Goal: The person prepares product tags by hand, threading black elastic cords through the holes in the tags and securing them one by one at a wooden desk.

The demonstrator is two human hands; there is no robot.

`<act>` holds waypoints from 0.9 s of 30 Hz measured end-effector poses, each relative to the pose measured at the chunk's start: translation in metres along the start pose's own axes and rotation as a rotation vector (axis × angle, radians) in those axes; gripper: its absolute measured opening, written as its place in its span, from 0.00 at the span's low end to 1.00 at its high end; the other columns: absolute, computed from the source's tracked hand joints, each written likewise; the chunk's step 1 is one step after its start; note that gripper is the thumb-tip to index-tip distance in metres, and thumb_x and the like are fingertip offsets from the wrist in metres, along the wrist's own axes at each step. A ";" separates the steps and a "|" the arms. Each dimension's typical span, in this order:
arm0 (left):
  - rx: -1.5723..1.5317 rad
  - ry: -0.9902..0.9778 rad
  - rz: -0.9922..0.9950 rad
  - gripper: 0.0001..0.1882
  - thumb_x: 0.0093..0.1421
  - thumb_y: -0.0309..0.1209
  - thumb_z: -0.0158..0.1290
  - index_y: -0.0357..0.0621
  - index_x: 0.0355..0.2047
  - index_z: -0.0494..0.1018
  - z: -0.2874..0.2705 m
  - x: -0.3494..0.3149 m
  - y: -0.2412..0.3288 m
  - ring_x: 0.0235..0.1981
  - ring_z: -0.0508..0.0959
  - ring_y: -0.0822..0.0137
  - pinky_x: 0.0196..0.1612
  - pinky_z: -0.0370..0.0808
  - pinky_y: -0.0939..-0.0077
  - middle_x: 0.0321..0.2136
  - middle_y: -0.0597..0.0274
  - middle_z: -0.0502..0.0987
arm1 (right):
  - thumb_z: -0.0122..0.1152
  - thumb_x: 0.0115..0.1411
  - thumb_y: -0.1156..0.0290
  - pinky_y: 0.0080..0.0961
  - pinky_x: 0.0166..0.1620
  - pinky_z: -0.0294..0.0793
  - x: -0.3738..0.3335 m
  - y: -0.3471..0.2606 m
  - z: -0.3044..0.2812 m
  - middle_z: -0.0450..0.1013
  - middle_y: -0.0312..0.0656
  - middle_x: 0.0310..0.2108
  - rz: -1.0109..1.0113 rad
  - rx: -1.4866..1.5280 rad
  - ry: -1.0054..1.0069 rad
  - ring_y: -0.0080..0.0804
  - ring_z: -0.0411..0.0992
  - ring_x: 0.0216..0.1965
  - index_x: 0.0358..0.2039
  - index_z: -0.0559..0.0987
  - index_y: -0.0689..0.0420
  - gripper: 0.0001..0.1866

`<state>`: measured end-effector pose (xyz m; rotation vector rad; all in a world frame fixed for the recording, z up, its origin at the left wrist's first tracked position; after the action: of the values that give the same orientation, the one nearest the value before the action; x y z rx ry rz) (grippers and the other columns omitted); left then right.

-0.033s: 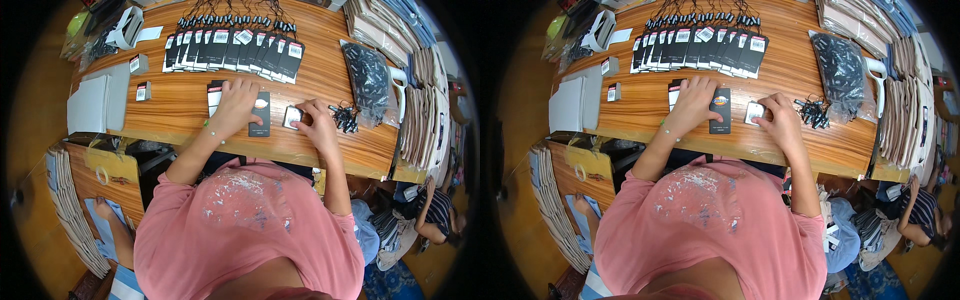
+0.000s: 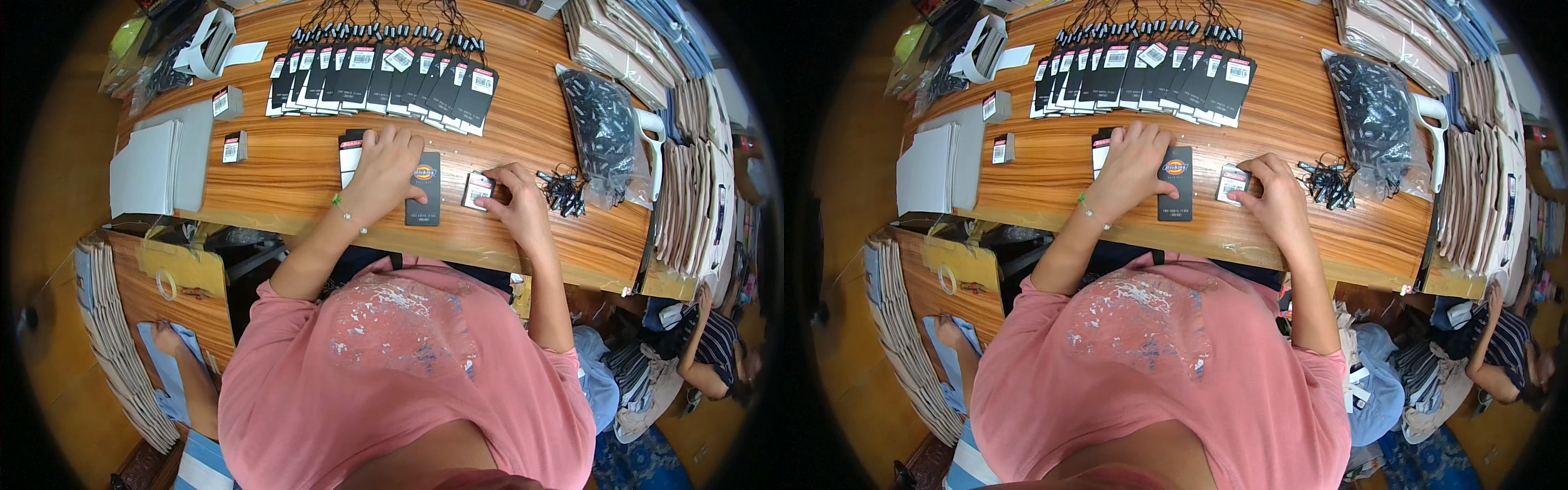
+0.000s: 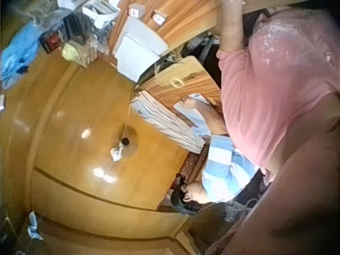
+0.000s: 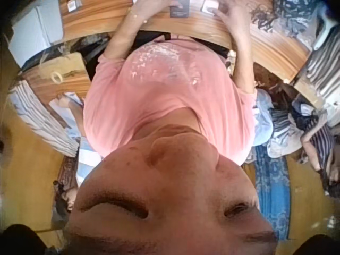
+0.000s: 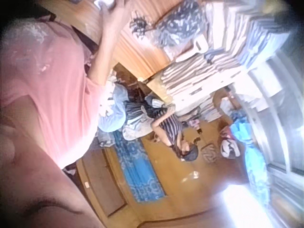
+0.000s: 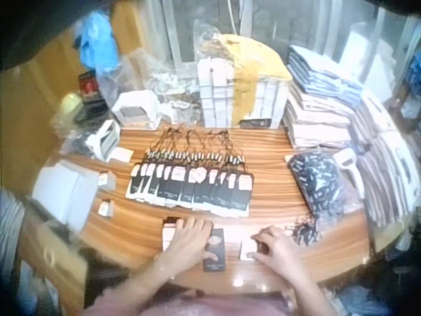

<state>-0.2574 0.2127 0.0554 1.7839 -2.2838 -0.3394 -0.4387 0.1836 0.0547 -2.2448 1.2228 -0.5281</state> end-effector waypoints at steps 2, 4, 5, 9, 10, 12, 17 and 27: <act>-0.027 0.023 0.017 0.33 0.29 0.41 0.65 0.43 0.38 0.68 -0.004 -0.002 0.001 0.39 0.64 0.60 0.42 0.58 0.67 0.32 0.61 0.67 | 0.67 0.38 0.71 0.27 0.32 0.68 -0.001 0.004 0.006 0.68 0.43 0.28 0.091 0.071 -0.036 0.36 0.69 0.28 0.33 0.75 0.60 0.19; -0.037 0.076 0.046 0.32 0.30 0.40 0.65 0.44 0.38 0.68 -0.011 -0.004 0.006 0.40 0.64 0.60 0.42 0.58 0.66 0.33 0.61 0.67 | 0.67 0.39 0.72 0.28 0.32 0.68 -0.002 0.007 0.009 0.68 0.43 0.29 0.102 0.099 -0.026 0.35 0.69 0.29 0.32 0.76 0.60 0.17; -0.018 0.096 0.041 0.31 0.30 0.39 0.65 0.43 0.37 0.68 -0.012 -0.005 0.007 0.40 0.64 0.60 0.42 0.58 0.67 0.34 0.61 0.67 | 0.67 0.39 0.72 0.28 0.32 0.68 -0.003 0.006 0.008 0.68 0.43 0.30 0.131 0.104 -0.037 0.35 0.69 0.29 0.32 0.76 0.60 0.17; -0.011 0.154 0.026 0.30 0.33 0.37 0.65 0.43 0.38 0.67 -0.010 -0.010 0.009 0.41 0.66 0.58 0.43 0.60 0.67 0.36 0.60 0.68 | 0.66 0.39 0.74 0.27 0.31 0.68 -0.005 -0.007 0.000 0.69 0.42 0.30 -0.143 -0.036 0.217 0.36 0.67 0.26 0.31 0.76 0.61 0.15; -0.026 0.164 0.021 0.31 0.33 0.37 0.64 0.43 0.39 0.66 -0.010 -0.012 0.008 0.41 0.66 0.56 0.43 0.61 0.67 0.36 0.60 0.69 | 0.66 0.40 0.75 0.25 0.30 0.67 -0.006 -0.003 0.002 0.70 0.41 0.28 -0.091 0.039 0.201 0.33 0.67 0.25 0.31 0.76 0.61 0.14; -0.315 0.127 -0.045 0.26 0.40 0.32 0.62 0.42 0.40 0.65 -0.008 -0.016 0.004 0.40 0.70 0.60 0.41 0.65 0.70 0.35 0.61 0.70 | 0.65 0.41 0.77 0.21 0.29 0.66 -0.008 0.006 0.006 0.70 0.38 0.24 0.014 0.187 0.167 0.27 0.66 0.23 0.30 0.76 0.62 0.13; -1.165 -0.036 -0.241 0.14 0.56 0.18 0.46 0.39 0.43 0.62 0.009 -0.022 -0.003 0.38 0.72 0.77 0.39 0.70 0.85 0.36 0.62 0.71 | 0.62 0.46 0.80 0.12 0.27 0.63 -0.019 0.024 0.018 0.68 0.30 0.19 0.320 0.693 0.016 0.13 0.62 0.21 0.29 0.76 0.63 0.07; -1.405 -0.049 -0.245 0.18 0.52 0.17 0.51 0.34 0.45 0.66 0.024 -0.021 0.028 0.37 0.75 0.72 0.40 0.72 0.83 0.36 0.55 0.75 | 0.62 0.47 0.79 0.11 0.23 0.60 -0.023 -0.018 0.009 0.65 0.29 0.17 0.184 0.733 0.139 0.12 0.60 0.20 0.35 0.72 0.61 0.13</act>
<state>-0.2856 0.2407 0.0410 1.1694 -1.1098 -1.5233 -0.4341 0.2136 0.0569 -1.4857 1.0549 -0.8968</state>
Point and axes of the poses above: each hand's wrist, its own x-axis towards the middle knuckle, its own z-axis out of the palm, y = z × x, the point moved 6 cm from there along x, towards the middle knuckle
